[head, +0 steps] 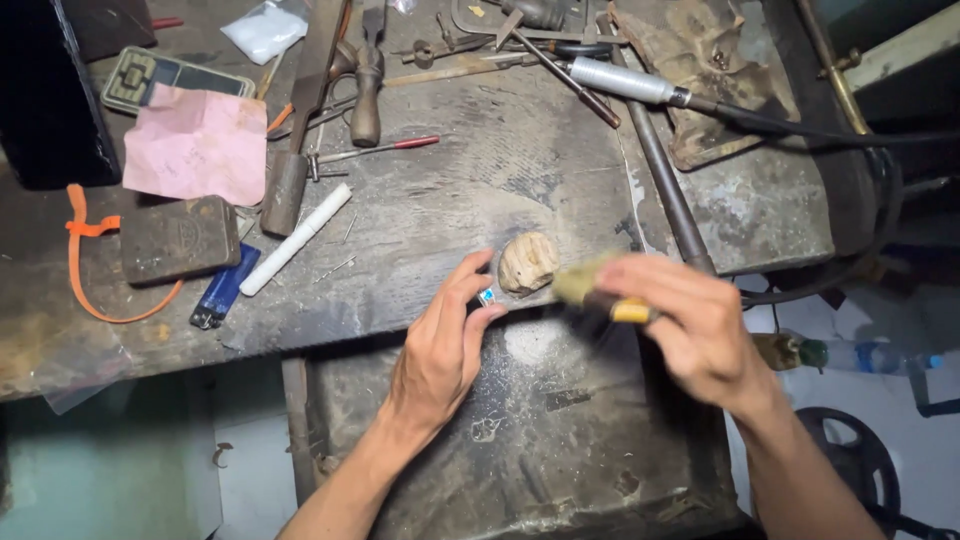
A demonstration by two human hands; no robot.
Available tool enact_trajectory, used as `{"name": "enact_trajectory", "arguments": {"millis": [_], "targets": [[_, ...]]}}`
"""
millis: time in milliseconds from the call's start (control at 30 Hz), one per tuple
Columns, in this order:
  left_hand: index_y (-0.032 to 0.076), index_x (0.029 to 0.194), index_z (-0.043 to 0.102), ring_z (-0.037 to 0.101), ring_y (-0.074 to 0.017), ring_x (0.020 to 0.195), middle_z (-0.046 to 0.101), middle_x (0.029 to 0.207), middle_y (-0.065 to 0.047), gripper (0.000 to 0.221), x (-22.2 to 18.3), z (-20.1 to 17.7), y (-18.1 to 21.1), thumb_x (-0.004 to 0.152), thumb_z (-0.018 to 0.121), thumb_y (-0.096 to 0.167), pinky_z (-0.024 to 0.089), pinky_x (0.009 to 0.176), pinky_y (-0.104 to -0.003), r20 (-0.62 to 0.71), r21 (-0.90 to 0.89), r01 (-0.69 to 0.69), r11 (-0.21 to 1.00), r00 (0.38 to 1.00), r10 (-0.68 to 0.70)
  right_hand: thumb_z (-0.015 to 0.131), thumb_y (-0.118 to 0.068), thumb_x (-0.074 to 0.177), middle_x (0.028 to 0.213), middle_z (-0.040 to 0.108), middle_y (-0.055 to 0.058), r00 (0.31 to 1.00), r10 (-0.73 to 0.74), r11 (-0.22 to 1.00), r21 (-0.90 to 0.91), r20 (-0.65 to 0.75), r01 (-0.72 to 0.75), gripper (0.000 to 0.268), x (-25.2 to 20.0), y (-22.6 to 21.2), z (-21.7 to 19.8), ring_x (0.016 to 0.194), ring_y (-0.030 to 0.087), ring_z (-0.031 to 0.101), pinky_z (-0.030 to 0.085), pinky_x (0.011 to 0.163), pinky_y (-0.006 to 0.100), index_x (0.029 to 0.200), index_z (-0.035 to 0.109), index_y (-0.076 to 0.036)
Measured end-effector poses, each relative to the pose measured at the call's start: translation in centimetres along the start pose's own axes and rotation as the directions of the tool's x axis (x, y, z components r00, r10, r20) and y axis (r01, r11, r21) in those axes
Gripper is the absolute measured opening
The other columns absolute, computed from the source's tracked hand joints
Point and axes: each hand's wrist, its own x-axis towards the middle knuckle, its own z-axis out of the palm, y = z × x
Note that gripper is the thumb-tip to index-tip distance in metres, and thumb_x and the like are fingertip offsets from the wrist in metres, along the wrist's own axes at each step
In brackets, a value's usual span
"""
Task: Polishing a small jewelry piece using a rotary tool and cleaning the area with a brush.
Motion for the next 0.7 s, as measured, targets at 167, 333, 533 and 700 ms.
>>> {"name": "enact_trajectory", "arguments": {"millis": [167,333,533,700], "targets": [[-0.004,0.119,0.057,0.068,-0.0397,0.119,0.063,0.137,-0.025,0.022,-0.1,0.6,0.0,0.103,0.057,0.012,0.06,0.096,-0.047,-0.046,0.005,0.048,0.999,0.998,-0.048,0.042,-0.008,0.087,0.118,0.073,0.019,0.999,-0.042,0.998,0.049,0.019,0.041,0.043,-0.4,-0.4,2.8,0.116,0.042,0.069,0.053,0.101,0.054,0.115,0.073,0.001],[-0.004,0.119,0.056,0.069,-0.0398,0.118,0.064,0.136,-0.025,0.022,-0.1,0.6,0.1,0.104,0.056,0.012,0.061,0.095,-0.047,-0.052,-0.012,0.055,0.998,0.997,-0.056,0.047,0.008,0.081,0.11,0.075,0.018,0.983,0.006,0.998,-0.053,-0.185,-0.016,0.039,-0.7,0.2,0.4,0.107,0.042,0.072,0.056,0.097,0.054,0.108,0.076,0.002],[-0.004,0.119,0.058,0.071,-0.0388,0.115,0.068,0.129,-0.023,0.021,0.3,0.4,1.0,0.103,0.057,0.008,0.062,0.092,-0.046,-0.086,-0.038,0.094,0.995,0.992,-0.097,0.046,0.012,0.073,0.108,0.075,0.02,0.978,-0.045,0.998,-0.052,-0.204,0.036,0.048,0.8,-3.9,4.8,0.106,0.045,0.071,0.056,0.096,0.056,0.109,0.076,0.0],[-0.004,0.119,0.058,0.071,-0.0392,0.114,0.07,0.124,-0.023,0.02,0.6,-0.2,1.2,0.102,0.058,0.007,0.063,0.091,-0.043,-0.118,-0.09,0.118,0.989,0.985,-0.128,0.045,0.012,0.072,0.109,0.074,0.019,0.975,-0.085,0.988,-0.146,-0.206,0.056,0.049,1.0,-3.8,6.2,0.105,0.043,0.072,0.057,0.095,0.053,0.111,0.074,0.001]]}}
